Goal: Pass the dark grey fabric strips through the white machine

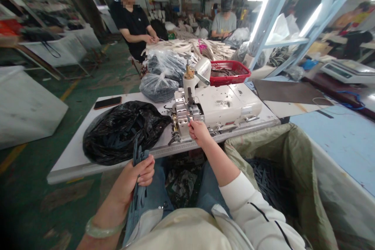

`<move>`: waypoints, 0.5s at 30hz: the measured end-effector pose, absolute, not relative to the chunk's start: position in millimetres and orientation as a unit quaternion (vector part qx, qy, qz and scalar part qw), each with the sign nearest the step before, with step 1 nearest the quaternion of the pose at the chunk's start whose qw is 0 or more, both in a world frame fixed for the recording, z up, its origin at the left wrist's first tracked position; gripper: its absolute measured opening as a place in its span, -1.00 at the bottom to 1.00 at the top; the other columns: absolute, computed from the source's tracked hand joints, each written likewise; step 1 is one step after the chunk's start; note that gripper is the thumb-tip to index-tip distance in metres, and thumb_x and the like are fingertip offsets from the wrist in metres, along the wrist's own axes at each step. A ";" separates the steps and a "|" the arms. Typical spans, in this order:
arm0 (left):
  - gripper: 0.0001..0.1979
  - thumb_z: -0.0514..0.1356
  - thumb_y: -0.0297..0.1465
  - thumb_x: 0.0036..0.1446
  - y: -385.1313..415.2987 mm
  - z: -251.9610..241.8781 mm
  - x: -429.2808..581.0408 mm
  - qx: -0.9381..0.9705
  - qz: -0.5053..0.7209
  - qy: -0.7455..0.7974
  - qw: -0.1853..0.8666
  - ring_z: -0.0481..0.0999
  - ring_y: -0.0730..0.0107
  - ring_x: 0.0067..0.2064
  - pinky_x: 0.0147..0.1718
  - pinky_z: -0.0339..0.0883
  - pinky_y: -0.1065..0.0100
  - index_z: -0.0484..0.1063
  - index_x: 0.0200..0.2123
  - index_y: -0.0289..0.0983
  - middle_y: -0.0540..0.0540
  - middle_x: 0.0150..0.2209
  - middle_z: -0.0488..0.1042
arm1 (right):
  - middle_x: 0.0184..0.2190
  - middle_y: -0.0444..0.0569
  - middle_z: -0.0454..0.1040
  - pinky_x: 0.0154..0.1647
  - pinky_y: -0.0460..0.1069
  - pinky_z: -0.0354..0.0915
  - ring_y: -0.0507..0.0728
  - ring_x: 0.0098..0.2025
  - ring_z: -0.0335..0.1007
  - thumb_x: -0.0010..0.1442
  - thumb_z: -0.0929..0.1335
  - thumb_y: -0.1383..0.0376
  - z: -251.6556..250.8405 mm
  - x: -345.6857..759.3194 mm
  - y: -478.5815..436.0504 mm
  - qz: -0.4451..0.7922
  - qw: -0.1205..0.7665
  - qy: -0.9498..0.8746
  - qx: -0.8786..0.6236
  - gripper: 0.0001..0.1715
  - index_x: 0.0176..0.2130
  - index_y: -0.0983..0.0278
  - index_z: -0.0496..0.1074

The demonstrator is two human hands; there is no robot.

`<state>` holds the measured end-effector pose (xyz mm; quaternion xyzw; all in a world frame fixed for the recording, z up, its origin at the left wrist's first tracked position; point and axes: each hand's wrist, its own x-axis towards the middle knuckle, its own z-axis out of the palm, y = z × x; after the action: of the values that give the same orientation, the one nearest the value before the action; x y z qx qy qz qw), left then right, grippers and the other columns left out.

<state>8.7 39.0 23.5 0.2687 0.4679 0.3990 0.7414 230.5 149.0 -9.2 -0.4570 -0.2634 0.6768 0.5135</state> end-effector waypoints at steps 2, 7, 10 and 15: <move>-0.68 0.35 -0.24 -0.05 39.3 23.4 6.2 0.260 0.398 0.462 0.749 -0.05 0.74 -0.72 -0.75 -0.14 0.60 0.31 -0.50 -0.32 0.22 -0.71 0.01 | -0.85 -0.34 -0.01 -0.79 -0.20 -0.28 -0.12 -0.82 -0.19 0.13 0.35 0.15 -8.4 232.0 157.2 0.670 0.518 -0.258 -0.465 -0.65 -0.53 0.27 0.21; -0.69 0.34 -0.26 -0.04 41.1 24.7 2.9 0.247 0.397 0.451 0.760 -0.05 0.75 -0.71 -0.75 -0.15 0.61 0.31 -0.51 -0.33 0.21 -0.70 0.02 | -0.85 -0.34 -0.04 -0.80 -0.19 -0.27 -0.12 -0.82 -0.23 0.17 0.31 0.18 -9.1 233.0 166.6 0.649 0.523 -0.244 -0.495 -0.65 -0.55 0.26 0.19; -0.68 0.35 -0.25 -0.04 41.3 26.0 3.7 0.246 0.396 0.449 0.762 -0.06 0.75 -0.71 -0.75 -0.15 0.61 0.31 -0.52 -0.33 0.21 -0.71 0.02 | -0.84 -0.34 -0.06 -0.80 -0.18 -0.24 -0.11 -0.81 -0.25 0.19 0.27 0.20 -8.1 236.6 172.0 0.613 0.542 -0.245 -0.520 -0.66 -0.56 0.26 0.19; -0.67 0.34 -0.23 -0.03 40.5 27.3 6.5 0.250 0.383 0.437 0.775 -0.07 0.75 -0.70 -0.74 -0.14 0.62 0.29 -0.51 -0.32 0.21 -0.71 0.01 | -0.80 -0.30 0.00 -0.78 -0.15 -0.13 -0.06 -0.78 -0.13 0.21 0.20 0.17 -12.9 278.1 147.4 0.445 0.609 -0.273 -0.597 -0.69 -0.52 0.23 0.19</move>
<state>6.5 40.5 27.3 0.2500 0.4371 0.3829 0.7745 278.1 147.4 -12.9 -0.5972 -0.2728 0.4448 0.6091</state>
